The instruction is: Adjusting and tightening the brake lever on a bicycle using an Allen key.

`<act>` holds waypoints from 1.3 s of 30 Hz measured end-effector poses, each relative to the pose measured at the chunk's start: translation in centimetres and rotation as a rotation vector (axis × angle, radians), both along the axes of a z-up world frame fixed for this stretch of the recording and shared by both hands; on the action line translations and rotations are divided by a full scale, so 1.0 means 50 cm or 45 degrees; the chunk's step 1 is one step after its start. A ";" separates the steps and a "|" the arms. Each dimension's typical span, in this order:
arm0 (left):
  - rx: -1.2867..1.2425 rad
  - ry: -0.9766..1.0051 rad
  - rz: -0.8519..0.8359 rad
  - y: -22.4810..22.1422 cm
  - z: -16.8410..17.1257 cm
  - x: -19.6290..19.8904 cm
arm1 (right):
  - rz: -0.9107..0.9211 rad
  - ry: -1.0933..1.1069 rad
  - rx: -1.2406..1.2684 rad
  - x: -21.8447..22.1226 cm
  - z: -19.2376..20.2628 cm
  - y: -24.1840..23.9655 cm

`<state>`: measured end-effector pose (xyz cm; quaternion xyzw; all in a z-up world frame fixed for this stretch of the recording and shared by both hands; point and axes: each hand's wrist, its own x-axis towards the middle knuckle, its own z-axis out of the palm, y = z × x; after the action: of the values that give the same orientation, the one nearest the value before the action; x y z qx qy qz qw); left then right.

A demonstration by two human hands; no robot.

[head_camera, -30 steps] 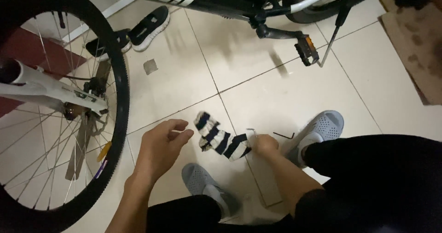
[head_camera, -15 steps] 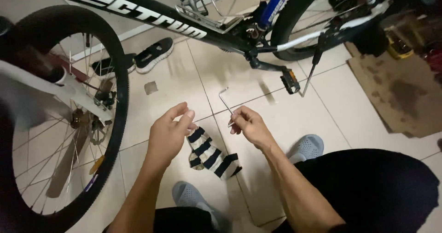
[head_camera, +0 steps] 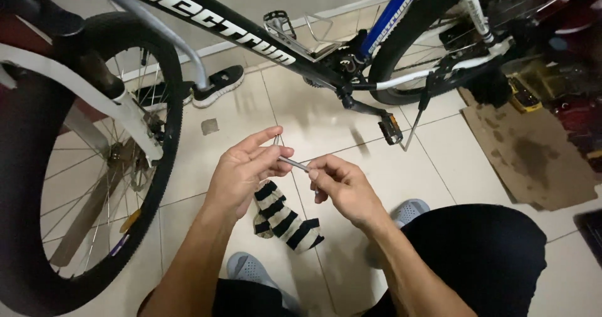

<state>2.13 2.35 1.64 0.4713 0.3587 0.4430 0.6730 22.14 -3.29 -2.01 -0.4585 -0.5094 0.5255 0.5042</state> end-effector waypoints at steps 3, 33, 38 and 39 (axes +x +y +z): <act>-0.060 -0.076 0.052 -0.002 0.010 0.007 | -0.155 -0.188 0.145 -0.015 0.017 -0.015; 0.450 -0.819 0.445 -0.078 0.447 0.020 | -0.627 -2.041 1.832 0.077 0.634 -0.032; 0.353 -0.820 0.476 -0.081 0.468 0.013 | -0.830 -2.366 2.082 0.072 0.678 0.047; 0.362 -0.841 0.450 -0.077 0.466 0.012 | -0.913 -2.531 2.077 0.065 0.685 0.048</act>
<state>2.72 -1.49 24.94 0.3231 0.1337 0.7250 0.5934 25.37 -0.89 32.26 -0.3210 -0.6765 -0.6435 0.1587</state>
